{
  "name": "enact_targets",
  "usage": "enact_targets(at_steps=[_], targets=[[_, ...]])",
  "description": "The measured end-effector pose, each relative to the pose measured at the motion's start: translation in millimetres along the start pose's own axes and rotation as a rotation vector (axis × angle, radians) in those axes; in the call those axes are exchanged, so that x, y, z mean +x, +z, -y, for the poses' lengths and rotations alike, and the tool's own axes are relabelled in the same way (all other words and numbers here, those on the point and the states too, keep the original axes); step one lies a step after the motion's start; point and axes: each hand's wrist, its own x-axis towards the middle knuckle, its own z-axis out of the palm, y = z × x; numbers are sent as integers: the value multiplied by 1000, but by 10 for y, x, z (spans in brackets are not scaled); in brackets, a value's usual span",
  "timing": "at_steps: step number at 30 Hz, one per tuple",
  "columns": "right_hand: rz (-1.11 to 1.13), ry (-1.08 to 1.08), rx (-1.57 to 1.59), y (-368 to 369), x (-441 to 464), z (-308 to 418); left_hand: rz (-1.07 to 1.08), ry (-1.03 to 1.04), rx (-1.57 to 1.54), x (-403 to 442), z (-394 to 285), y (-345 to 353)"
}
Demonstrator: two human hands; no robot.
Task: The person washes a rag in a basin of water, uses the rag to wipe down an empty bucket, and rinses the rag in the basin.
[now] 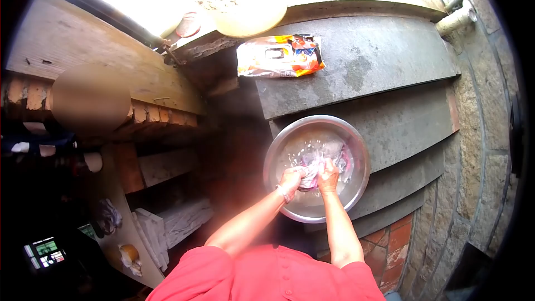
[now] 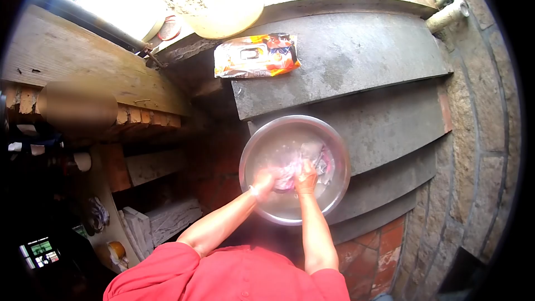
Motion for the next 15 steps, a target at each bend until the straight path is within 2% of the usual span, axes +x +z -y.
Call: enact_targets(at_steps=[2, 4, 5, 7, 10, 11, 13, 15], targets=[[-11, 122, 156, -22, 29, 74, 107, 148, 61, 64, 7, -118], [-3, 316, 548, -19, 20, 419, -38, -70, 61, 20, -105, -94], [182, 328, 647, -126, -53, 655, -110, -184, 60, -52, -230, -61], [242, 167, 548, -116, -279, 966, 47, -262, -119, 55, -207, -118], [196, -106, 333, -62, -419, 1107, 355, -8, -444, 655, 394, -377], [136, -102, 283, 3, -377, 1033, 276, -24, -432, 523, 270, -319], [90, -75, 151, -22, -186, 1001, -43, -152, -332, 228, 90, -79], [107, -12, 21, 148, -77, 412, 2, -62, -218, 245, 213, -151]])
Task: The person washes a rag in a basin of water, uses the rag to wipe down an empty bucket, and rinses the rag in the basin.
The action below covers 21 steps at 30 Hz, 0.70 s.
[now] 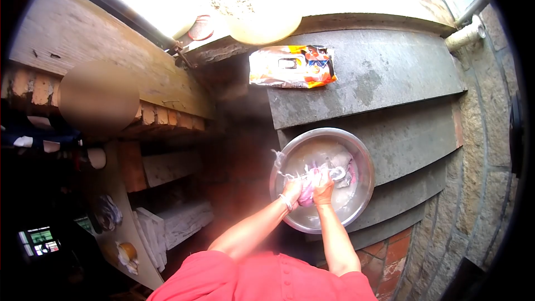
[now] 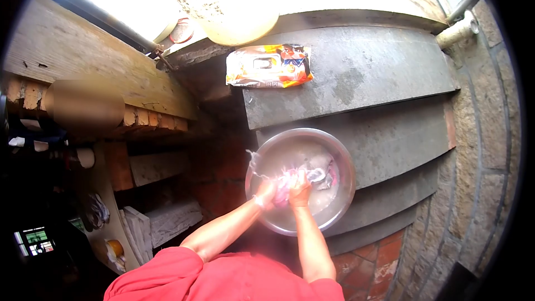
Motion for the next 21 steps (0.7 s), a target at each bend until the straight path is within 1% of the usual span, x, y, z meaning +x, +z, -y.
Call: enact_targets(at_steps=[1, 2, 3, 4, 6, 7, 9, 10, 11, 13, 15, 17, 18, 19, 20, 21], targets=[[23, -35, -95, -2, 33, -179, 16, 32, 55, -36, -8, -29], [17, -15, -140, 1, 57, -234, 34, 63, 109, -101, -64, -4], [12, 5, -185, 4, 79, -291, -8, 103, 123, -169, -100, 47], [8, 26, -230, 6, 102, -345, -12, 163, 149, -112, -57, -42], [-99, 203, -240, 88, 135, -351, -20, 135, 166, -24, -112, -198], [-125, 185, 40, 107, 112, -261, -23, 96, 172, 46, -106, -252], [-49, 53, 297, 85, -24, 97, 99, -95, 68, 334, -13, -370], [51, -58, 291, 13, -128, 381, 202, -163, -22, 522, 78, -448], [129, -42, 287, -94, -253, 636, 295, -195, -111, 677, 170, -515], [158, -88, 274, -151, -363, 870, 344, -57, -249, 635, 122, -377], [-14, -209, 205, -56, -256, 780, 216, 199, -49, 250, -39, -126], [-74, -78, 80, 90, -77, 433, 35, 142, 89, 46, -155, 23], [-17, 16, -12, 102, -21, 188, -119, -78, -9, -92, -278, 154], [48, 103, -110, 114, 33, -59, -63, -73, 75, -97, -266, 61], [96, 100, -230, 139, 53, -376, -10, -32, 97, -65, -198, -4], [99, 107, -298, 150, 88, -451, 44, 11, 114, -8, -130, -66]])
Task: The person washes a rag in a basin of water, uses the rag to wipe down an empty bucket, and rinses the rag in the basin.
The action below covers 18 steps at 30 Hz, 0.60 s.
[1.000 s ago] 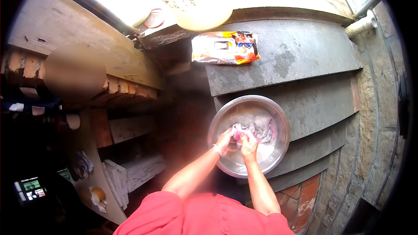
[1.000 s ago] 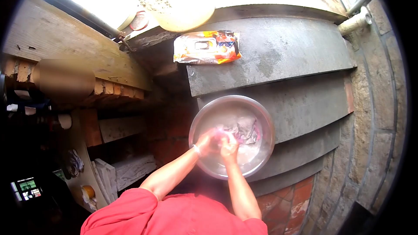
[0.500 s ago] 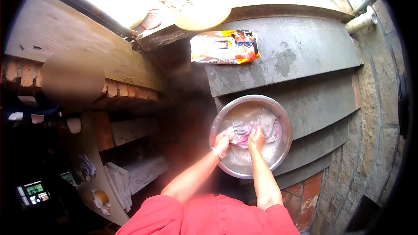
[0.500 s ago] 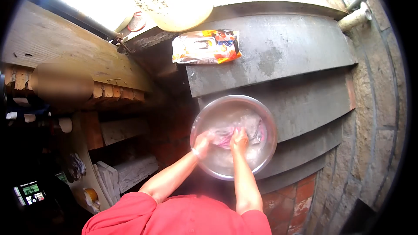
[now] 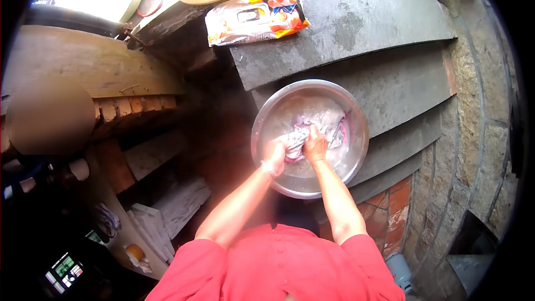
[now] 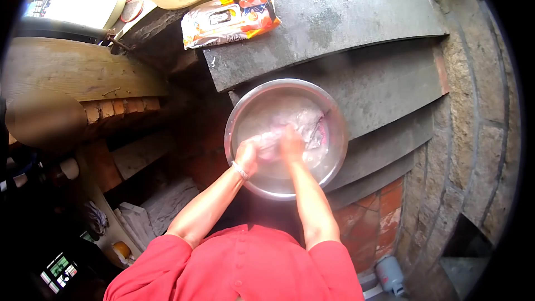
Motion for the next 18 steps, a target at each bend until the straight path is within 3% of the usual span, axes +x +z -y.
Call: enact_targets(at_steps=[1, 2, 3, 4, 6, 7, 9, 12, 15, 18], targets=[[1, 10, -67, -42, 49, 26, 49, 47, 14, -30, -21, 11], [-38, 39, -79, -90, 78, 51, -34, 99, 10, -66, -46, 9], [-69, 88, 57, -152, 57, 78, -44, 25, 17, -99, -110, -31], [-107, 133, 194, -272, 43, 180, -185, -65, 69, -195, -207, 91], [-144, 236, 767, -442, -4, 566, -256, -166, 10, -160, -205, 166], [-129, -9, 722, -328, -90, 547, -187, -181, -93, 7, -68, 70], [69, -56, 552, -585, -421, 950, 225, -319, -441, 285, 91, -189], [-105, -315, 397, -559, -531, 1048, 223, -41, -455, 388, 78, -160], [-45, -206, 145, -380, -64, 619, -161, -131, -165, -145, -320, 311], [13, -4, 5, -211, 202, 131, 30, -29, -47, -152, -176, 141]])
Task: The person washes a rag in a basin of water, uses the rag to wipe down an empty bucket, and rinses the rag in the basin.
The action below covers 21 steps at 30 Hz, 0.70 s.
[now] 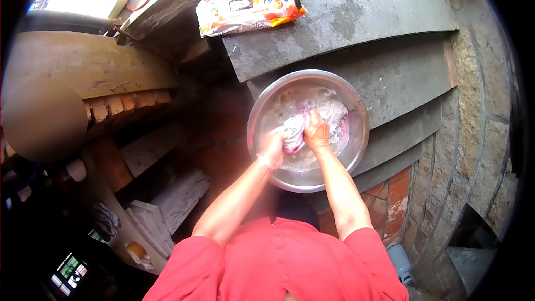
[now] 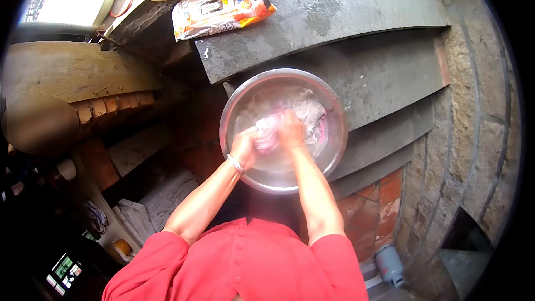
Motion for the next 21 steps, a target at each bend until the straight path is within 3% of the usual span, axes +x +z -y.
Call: enact_targets(at_steps=[2, 4, 5, 6, 9, 10, 11, 12, 14, 16, 17, 21], targets=[[-45, 112, -36, -9, 53, -103, 44, 76, 57, 10, 16, -97], [-146, 237, 46, -26, 88, -107, -154, -41, 134, -56, -78, -72], [-209, 238, 260, -34, 75, -51, -248, -97, 169, -82, -147, -15], [-266, 235, 472, -11, 24, 25, -209, -134, 114, -23, -109, -30], [37, 86, 706, -344, -381, 710, 52, -210, -72, 273, 67, -207], [92, -28, 694, -462, -551, 911, 245, -243, -405, 449, 183, -332], [97, -132, 660, -548, -680, 1064, 204, -161, -460, 518, 164, -283], [70, -214, 628, -593, -756, 1159, 341, -121, -496, 609, 239, -362], [-65, -283, 511, -507, -690, 1114, 306, -78, -421, 557, 209, -334], [-140, -237, 399, -265, -380, 783, -38, -71, -196, 296, 93, -84], [-129, -203, 325, -188, -258, 589, -94, -49, -69, 81, -64, 84], [-128, -118, -8, 37, 31, -62, 47, 92, -89, -10, -21, 8]])
